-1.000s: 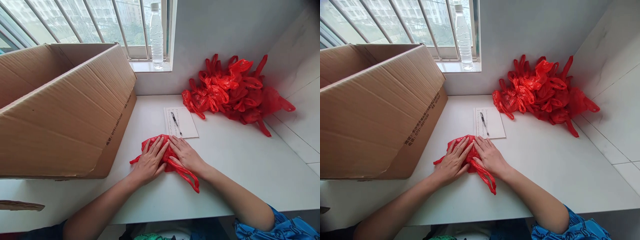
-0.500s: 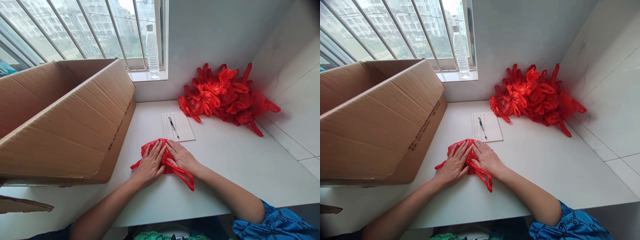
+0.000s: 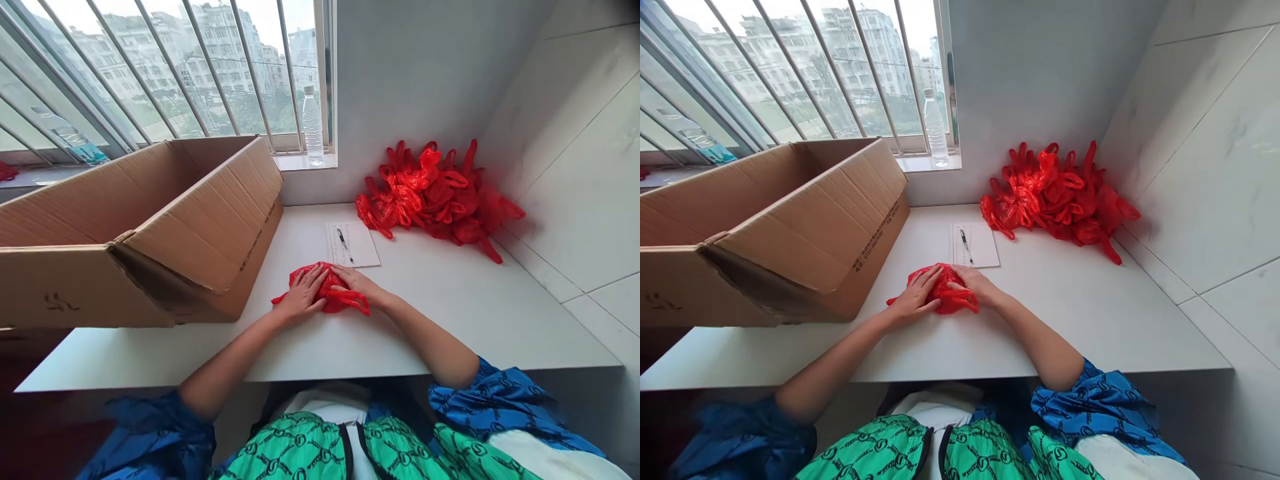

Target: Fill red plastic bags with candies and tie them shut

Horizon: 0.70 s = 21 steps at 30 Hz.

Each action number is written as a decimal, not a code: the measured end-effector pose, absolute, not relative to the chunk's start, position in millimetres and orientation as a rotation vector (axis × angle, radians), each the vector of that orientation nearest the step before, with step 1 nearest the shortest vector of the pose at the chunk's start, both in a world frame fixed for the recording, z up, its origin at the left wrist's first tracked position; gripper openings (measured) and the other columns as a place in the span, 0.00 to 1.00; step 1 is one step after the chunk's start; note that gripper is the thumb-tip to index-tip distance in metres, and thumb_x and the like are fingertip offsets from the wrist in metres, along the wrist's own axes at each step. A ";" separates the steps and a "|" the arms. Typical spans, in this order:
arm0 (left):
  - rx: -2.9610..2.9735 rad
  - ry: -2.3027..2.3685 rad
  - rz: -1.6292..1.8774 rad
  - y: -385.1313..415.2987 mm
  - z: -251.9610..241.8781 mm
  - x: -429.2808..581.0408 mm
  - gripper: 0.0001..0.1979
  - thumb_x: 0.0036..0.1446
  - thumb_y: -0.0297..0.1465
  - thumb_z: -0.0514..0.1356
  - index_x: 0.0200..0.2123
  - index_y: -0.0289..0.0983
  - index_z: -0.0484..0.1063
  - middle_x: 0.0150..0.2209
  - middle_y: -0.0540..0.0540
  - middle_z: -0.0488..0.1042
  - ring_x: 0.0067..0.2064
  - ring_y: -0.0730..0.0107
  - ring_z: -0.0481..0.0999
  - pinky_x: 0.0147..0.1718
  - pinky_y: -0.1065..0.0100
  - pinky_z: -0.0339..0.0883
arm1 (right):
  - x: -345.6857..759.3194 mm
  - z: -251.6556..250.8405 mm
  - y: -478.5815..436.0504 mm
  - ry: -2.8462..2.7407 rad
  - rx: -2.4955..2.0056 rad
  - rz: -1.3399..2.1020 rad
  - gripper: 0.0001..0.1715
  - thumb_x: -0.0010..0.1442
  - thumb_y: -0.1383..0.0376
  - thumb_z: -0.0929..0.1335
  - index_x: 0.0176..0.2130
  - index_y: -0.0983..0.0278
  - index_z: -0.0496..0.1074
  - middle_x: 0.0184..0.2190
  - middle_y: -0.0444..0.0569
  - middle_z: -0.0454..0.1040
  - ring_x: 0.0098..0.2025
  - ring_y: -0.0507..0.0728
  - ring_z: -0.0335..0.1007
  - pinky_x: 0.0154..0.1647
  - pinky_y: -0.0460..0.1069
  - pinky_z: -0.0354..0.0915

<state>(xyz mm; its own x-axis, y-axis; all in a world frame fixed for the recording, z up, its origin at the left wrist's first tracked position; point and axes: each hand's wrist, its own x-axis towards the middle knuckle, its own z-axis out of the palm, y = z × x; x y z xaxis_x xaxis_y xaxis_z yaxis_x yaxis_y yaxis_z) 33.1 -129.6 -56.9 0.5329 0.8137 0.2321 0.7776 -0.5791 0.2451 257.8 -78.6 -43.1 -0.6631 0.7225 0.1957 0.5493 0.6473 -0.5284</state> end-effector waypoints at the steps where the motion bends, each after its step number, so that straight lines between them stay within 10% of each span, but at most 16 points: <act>1: 2.617 1.380 0.518 -132.6 -50.8 30.4 0.37 0.66 0.42 0.52 0.72 0.39 0.38 0.71 0.38 0.43 0.71 0.53 0.46 0.67 0.49 0.44 | 262.3 -37.4 -77.4 -2.423 -0.992 0.635 0.33 0.67 0.51 0.63 0.65 0.62 0.60 0.64 0.55 0.64 0.65 0.63 0.60 0.66 0.59 0.57; 13: 2.892 1.312 0.459 -143.0 -15.4 33.6 0.28 0.54 0.39 0.67 0.57 0.42 0.66 0.58 0.42 0.69 0.57 0.51 0.68 0.55 0.50 0.62 | 279.5 -14.8 -76.9 -2.262 -1.021 0.600 0.14 0.67 0.60 0.64 0.46 0.57 0.78 0.42 0.46 0.81 0.43 0.58 0.77 0.43 0.51 0.69; 17: 2.976 1.379 0.403 -136.7 -12.1 38.6 0.06 0.61 0.29 0.59 0.42 0.38 0.72 0.43 0.44 0.76 0.45 0.59 0.75 0.45 0.58 0.67 | 281.0 -15.5 -73.6 -2.231 -1.057 0.525 0.14 0.67 0.60 0.63 0.47 0.57 0.77 0.42 0.46 0.81 0.42 0.57 0.77 0.39 0.49 0.68; 21: 2.963 1.458 0.474 -162.1 28.4 33.9 0.07 0.65 0.27 0.52 0.37 0.38 0.69 0.34 0.47 0.76 0.35 0.65 0.76 0.28 0.68 0.64 | 283.6 -14.0 -72.5 -2.199 -1.078 0.491 0.14 0.67 0.61 0.63 0.47 0.58 0.77 0.40 0.46 0.82 0.38 0.56 0.78 0.36 0.48 0.68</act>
<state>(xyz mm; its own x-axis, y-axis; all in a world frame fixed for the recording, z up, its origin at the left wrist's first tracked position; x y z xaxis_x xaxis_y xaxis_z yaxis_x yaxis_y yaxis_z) 33.9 -162.1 28.4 0.5817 0.7413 0.3348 0.7964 -0.6029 -0.0489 283.6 -72.5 -14.0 -0.4647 0.8018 0.3757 0.5659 0.5953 -0.5705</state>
